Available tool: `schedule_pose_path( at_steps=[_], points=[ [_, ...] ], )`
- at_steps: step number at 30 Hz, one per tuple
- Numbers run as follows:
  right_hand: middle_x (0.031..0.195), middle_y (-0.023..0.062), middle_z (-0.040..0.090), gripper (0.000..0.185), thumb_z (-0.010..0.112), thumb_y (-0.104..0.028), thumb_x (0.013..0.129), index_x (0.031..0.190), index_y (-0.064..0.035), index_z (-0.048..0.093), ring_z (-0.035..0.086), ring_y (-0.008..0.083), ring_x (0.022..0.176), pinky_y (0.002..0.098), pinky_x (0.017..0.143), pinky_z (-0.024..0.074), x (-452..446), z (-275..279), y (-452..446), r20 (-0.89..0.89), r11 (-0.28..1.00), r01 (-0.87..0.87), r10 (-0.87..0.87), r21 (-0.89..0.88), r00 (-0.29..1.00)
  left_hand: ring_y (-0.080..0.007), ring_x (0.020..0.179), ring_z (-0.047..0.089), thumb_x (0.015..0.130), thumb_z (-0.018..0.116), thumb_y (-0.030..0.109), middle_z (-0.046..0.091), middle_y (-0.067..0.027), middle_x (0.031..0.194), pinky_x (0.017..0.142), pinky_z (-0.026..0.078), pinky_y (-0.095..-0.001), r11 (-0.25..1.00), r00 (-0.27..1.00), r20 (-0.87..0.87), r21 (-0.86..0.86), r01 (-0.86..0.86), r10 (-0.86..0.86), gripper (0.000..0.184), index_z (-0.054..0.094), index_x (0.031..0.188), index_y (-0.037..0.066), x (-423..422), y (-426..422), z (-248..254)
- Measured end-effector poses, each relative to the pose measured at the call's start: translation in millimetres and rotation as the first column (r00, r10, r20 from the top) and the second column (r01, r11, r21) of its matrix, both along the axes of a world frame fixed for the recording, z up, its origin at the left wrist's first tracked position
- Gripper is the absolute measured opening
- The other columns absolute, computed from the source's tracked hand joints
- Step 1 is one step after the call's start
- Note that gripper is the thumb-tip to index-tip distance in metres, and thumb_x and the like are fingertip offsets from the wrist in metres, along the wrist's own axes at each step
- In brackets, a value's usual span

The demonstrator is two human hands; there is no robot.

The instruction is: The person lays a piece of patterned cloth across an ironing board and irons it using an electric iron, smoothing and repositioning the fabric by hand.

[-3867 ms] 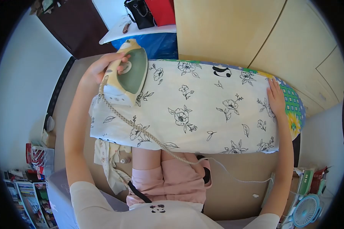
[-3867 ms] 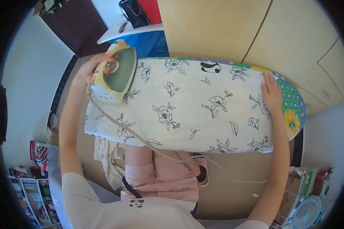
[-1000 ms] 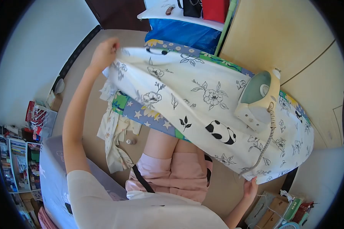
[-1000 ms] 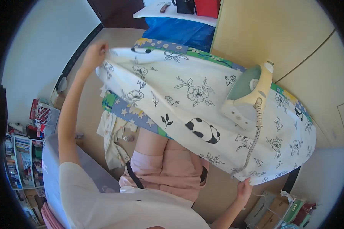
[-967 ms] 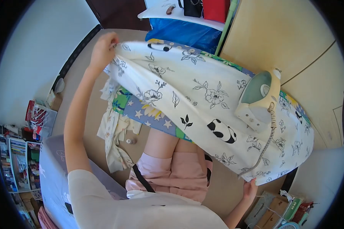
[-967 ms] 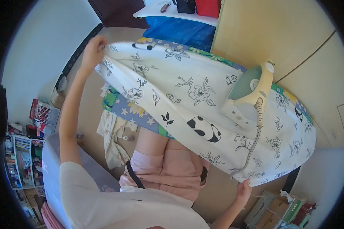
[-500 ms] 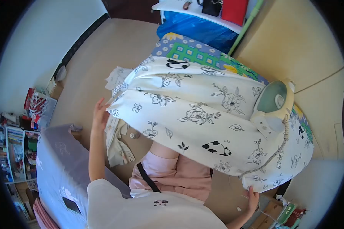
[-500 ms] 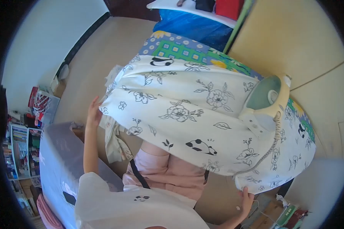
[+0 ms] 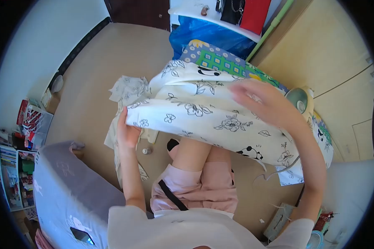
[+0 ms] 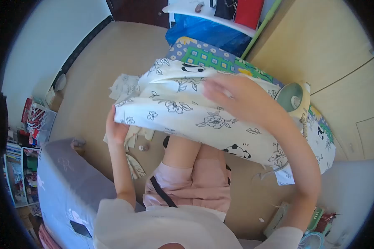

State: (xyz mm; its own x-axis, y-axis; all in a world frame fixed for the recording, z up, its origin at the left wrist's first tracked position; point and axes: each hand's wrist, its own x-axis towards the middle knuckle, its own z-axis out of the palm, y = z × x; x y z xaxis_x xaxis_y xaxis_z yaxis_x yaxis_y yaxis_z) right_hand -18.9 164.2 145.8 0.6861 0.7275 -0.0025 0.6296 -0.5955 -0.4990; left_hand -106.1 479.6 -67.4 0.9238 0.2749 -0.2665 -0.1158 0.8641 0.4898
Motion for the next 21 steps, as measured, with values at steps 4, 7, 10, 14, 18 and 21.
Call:
schedule_pose_path(
  at_steps=[4, 7, 10, 14, 18, 21],
  points=[
    [0.101, 0.0158, 0.057, 0.044, 0.056, -0.038, 0.078, 0.101, -0.0007, 0.055, 0.054, 0.0257, 0.095, 0.0322, 0.08, 0.0411, 111, -82, 85, -0.01, 0.989, 0.006, -0.008, -0.145, 1.0, -0.019, 0.099, 0.055, 0.086, 0.048, 0.022, 0.055, -0.0071, 0.11, 0.083, 0.044, -0.031, 0.999, 0.992, 0.127, -0.047, -0.005, 0.011, 0.034, 0.045, 0.114, 0.004, -15, -26, 25],
    [0.098, 0.0149, 0.057, 0.048, 0.062, -0.04, 0.072, 0.099, -0.0009, 0.057, 0.054, 0.0233, 0.091, 0.0316, 0.078, 0.0409, 129, -94, 112, -0.091, 0.969, 0.017, -0.041, -0.245, 0.995, -0.0203, 0.102, 0.052, 0.082, 0.053, 0.015, 0.052, -0.0079, 0.114, 0.086, 0.042, -0.0325, 0.997, 0.991, 0.113, 0.031, 0.069, -0.072, 0.041, 0.04, 0.12, 0.004, -27, -31, 9],
    [0.092, 0.0135, 0.058, 0.047, 0.065, -0.037, 0.071, 0.097, 0.0016, 0.058, 0.053, 0.0184, 0.087, 0.0298, 0.073, 0.0408, 141, -81, 120, -0.201, 0.954, -0.043, -0.018, -0.295, 0.98, -0.021, 0.107, 0.049, 0.079, 0.055, 0.006, 0.05, -0.0094, 0.117, 0.089, 0.04, -0.0352, 0.993, 0.996, 0.026, 0.091, 0.078, -0.08, 0.047, 0.038, 0.122, 0.003, -29, -33, 1],
    [0.081, 0.0088, 0.06, 0.031, 0.065, -0.026, 0.073, 0.089, 0.0001, 0.061, 0.054, 0.015, 0.075, 0.0273, 0.065, 0.0411, 178, -70, 108, -0.224, 0.99, 0.013, -0.045, -0.141, 0.974, -0.0248, 0.109, 0.047, 0.074, 0.055, 0.004, 0.047, -0.0126, 0.119, 0.092, 0.037, -0.0389, 1.0, 0.984, 0.178, 0.008, -0.005, 0.004, 0.054, 0.035, 0.124, 0.001, -31, -40, 5],
    [0.067, 0.0031, 0.058, 0.016, 0.065, -0.017, 0.072, 0.075, -0.0015, 0.063, 0.051, 0.0097, 0.059, 0.025, 0.054, 0.0389, 219, -74, 111, -0.184, 0.96, 0.23, -0.201, 0.157, 0.962, -0.0273, 0.112, 0.043, 0.071, 0.055, 0.017, 0.045, -0.0157, 0.121, 0.097, 0.031, -0.04, 0.985, 0.94, 0.341, -0.162, 0.063, -0.004, 0.058, 0.035, 0.123, -0.003, -36, -50, -8],
    [0.068, 0.0039, 0.059, 0.016, 0.067, -0.018, 0.071, 0.075, -0.002, 0.063, 0.051, 0.0105, 0.061, 0.0253, 0.056, 0.04, 235, -76, 112, -0.152, 0.932, 0.328, -0.306, 0.153, 0.94, -0.028, 0.112, 0.045, 0.071, 0.054, 0.011, 0.046, -0.0142, 0.12, 0.093, 0.036, -0.0405, 0.977, 0.954, 0.296, -0.211, 0.025, 0.04, 0.057, 0.035, 0.123, -0.002, -32, -55, -5]
  ],
)
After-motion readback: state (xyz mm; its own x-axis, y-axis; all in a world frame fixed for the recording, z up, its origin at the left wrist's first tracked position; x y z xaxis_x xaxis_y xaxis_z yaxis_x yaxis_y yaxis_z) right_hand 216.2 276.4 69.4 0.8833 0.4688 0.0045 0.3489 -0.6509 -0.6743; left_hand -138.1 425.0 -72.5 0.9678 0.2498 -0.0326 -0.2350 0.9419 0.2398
